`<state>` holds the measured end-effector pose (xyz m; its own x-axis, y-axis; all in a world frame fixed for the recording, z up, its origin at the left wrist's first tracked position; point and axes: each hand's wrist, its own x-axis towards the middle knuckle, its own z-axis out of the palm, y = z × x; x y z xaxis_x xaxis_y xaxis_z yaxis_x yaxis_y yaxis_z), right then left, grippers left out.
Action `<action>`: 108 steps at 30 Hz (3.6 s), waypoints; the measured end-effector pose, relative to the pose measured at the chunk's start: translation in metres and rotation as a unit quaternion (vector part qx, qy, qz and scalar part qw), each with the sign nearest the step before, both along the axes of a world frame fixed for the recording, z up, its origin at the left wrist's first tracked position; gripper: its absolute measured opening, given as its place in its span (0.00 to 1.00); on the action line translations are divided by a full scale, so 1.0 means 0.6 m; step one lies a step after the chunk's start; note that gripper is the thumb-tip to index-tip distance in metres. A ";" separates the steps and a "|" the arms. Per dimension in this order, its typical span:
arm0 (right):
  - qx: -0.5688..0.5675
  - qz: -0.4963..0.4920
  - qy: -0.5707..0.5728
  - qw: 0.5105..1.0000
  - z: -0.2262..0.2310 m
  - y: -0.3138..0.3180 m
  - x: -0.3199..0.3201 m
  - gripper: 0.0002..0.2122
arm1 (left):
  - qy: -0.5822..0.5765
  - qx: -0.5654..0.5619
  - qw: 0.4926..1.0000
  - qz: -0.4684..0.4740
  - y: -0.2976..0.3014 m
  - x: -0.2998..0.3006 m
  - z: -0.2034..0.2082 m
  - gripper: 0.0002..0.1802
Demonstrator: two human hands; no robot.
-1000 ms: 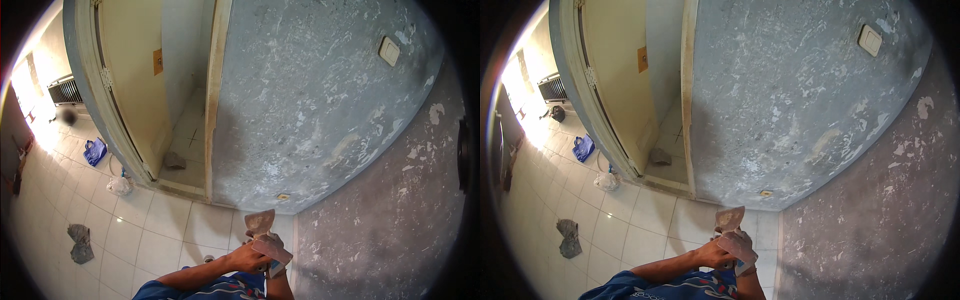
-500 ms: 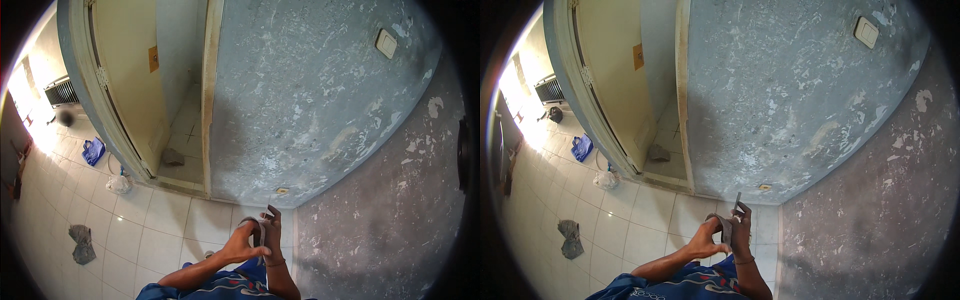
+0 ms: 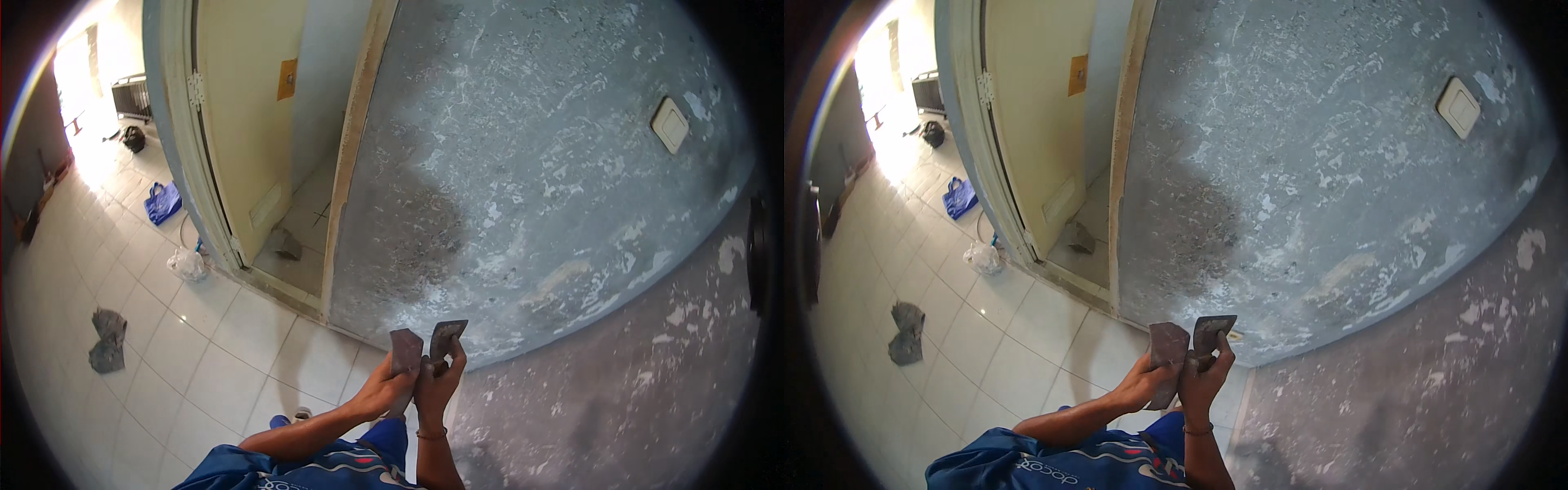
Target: Scrape and sand a wall to prepare it for painting.
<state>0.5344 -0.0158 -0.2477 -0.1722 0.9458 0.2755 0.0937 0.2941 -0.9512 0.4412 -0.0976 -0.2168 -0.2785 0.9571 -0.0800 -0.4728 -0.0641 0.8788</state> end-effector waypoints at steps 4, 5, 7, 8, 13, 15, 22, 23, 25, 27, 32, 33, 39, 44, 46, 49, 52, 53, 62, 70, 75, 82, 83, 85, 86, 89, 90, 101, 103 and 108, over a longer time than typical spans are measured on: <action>0.021 0.097 -0.055 0.993 0.030 0.118 0.046 0.31 | 0.069 0.006 0.994 0.084 0.061 0.019 -0.031 0.21; 0.015 0.136 -0.052 0.989 0.051 0.150 0.055 0.31 | 0.108 0.038 0.984 0.137 0.081 0.015 -0.040 0.20; 0.050 0.195 -0.082 0.976 0.093 0.211 0.084 0.32 | 0.146 0.009 0.969 0.196 0.119 -0.014 -0.037 0.22; 0.015 0.244 -0.056 0.968 0.116 0.233 0.095 0.32 | 0.195 0.040 0.939 0.280 0.143 -0.035 -0.029 0.24; 0.284 0.372 -0.256 0.846 0.291 0.332 0.113 0.30 | 0.345 0.060 0.787 0.507 0.229 -0.133 0.053 0.35; 0.378 0.360 -0.332 0.786 0.348 0.360 0.112 0.31 | 0.424 0.087 0.720 0.543 0.267 -0.161 0.100 0.40; 0.412 0.320 -0.384 0.762 0.463 0.362 0.086 0.30 | 0.494 0.141 0.648 0.562 0.367 -0.271 0.168 0.37; 0.424 0.317 -0.389 0.754 0.472 0.364 0.082 0.29 | 0.502 0.136 0.642 0.563 0.378 -0.279 0.176 0.36; 0.436 0.313 -0.397 0.744 0.479 0.376 0.068 0.28 | 0.541 0.110 0.625 0.552 0.402 -0.288 0.180 0.37; 0.441 0.305 -0.373 0.757 0.474 0.396 0.050 0.27 | 0.578 0.082 0.611 0.534 0.433 -0.295 0.174 0.39; 0.437 0.309 -0.338 0.774 0.421 0.423 -0.001 0.25 | 0.635 0.054 0.560 0.529 0.448 -0.298 0.123 0.40; 0.463 0.309 -0.343 0.757 0.416 0.422 -0.014 0.25 | 0.635 0.054 0.561 0.529 0.447 -0.300 0.113 0.40; 0.425 0.248 -0.337 0.803 0.413 0.394 -0.056 0.27 | 0.708 0.088 0.512 0.478 0.424 -0.368 0.157 0.43; 0.475 0.214 -0.318 0.792 0.396 0.403 -0.074 0.28 | 0.651 0.133 0.480 0.572 0.450 -0.366 0.285 0.39; 0.470 0.213 -0.321 0.794 0.397 0.394 -0.074 0.28 | 0.648 0.130 0.510 0.550 0.460 -0.335 0.245 0.37; 0.453 0.213 -0.275 0.821 0.391 0.387 -0.076 0.28 | 0.645 0.110 0.537 0.533 0.474 -0.297 0.117 0.35; 0.386 0.245 -0.303 0.836 0.378 0.401 -0.060 0.28 | 0.623 0.110 0.557 0.538 0.485 -0.285 0.117 0.34; 0.380 0.246 -0.291 0.843 0.372 0.407 -0.060 0.29 | 0.608 0.107 0.563 0.549 0.485 -0.288 0.143 0.34; 0.486 0.189 -0.374 0.767 0.401 0.397 -0.104 0.32 | 0.522 0.073 0.593 0.609 0.494 -0.263 0.111 0.39; 0.481 0.195 -0.417 0.746 0.403 0.390 -0.112 0.34 | 0.484 0.070 0.568 0.663 0.469 -0.348 0.181 0.35; 0.463 0.168 -0.439 0.752 0.402 0.377 -0.109 0.33 | 0.498 0.054 0.578 0.644 0.466 -0.325 0.098 0.34; 0.461 0.175 -0.430 0.756 0.406 0.361 -0.131 0.33 | 0.565 0.066 0.518 0.639 0.420 -0.422 0.247 0.30; 0.466 0.177 -0.418 0.760 0.408 0.361 -0.134 0.32 | 0.578 0.113 0.507 0.630 0.418 -0.431 0.263 0.29; 0.468 0.178 -0.407 0.764 0.411 0.356 -0.137 0.32 | 0.570 0.120 0.513 0.630 0.419 -0.429 0.251 0.29; 0.468 0.179 -0.409 0.763 0.410 0.356 -0.144 0.32 | 0.564 0.127 0.513 0.634 0.422 -0.431 0.241 0.28; 0.471 0.186 -0.397 0.766 0.402 0.355 -0.151 0.32 | 0.559 0.123 0.568 0.592 0.428 -0.402 0.147 0.27; 0.475 0.189 -0.382 0.770 0.401 0.354 -0.154 0.32 | 0.558 0.128 0.568 0.592 0.426 -0.398 0.132 0.27; 0.453 0.208 -0.361 0.788 0.389 0.335 -0.216 0.31 | 0.649 0.156 0.538 0.515 0.383 -0.469 0.241 0.23; 0.474 0.202 -0.364 0.776 0.392 0.337 -0.221 0.31 | 0.648 0.166 0.535 0.517 0.381 -0.472 0.256 0.23; 0.497 0.183 -0.315 0.788 0.381 0.344 -0.226 0.30 | 0.609 0.138 0.590 0.512 0.400 -0.450 0.156 0.29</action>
<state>0.3990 0.1909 -0.0193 -0.7815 0.1717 0.5998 0.1905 0.9811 -0.0327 0.1714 0.1423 -0.1231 -0.4113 0.1678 0.8959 0.9096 0.0114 0.4154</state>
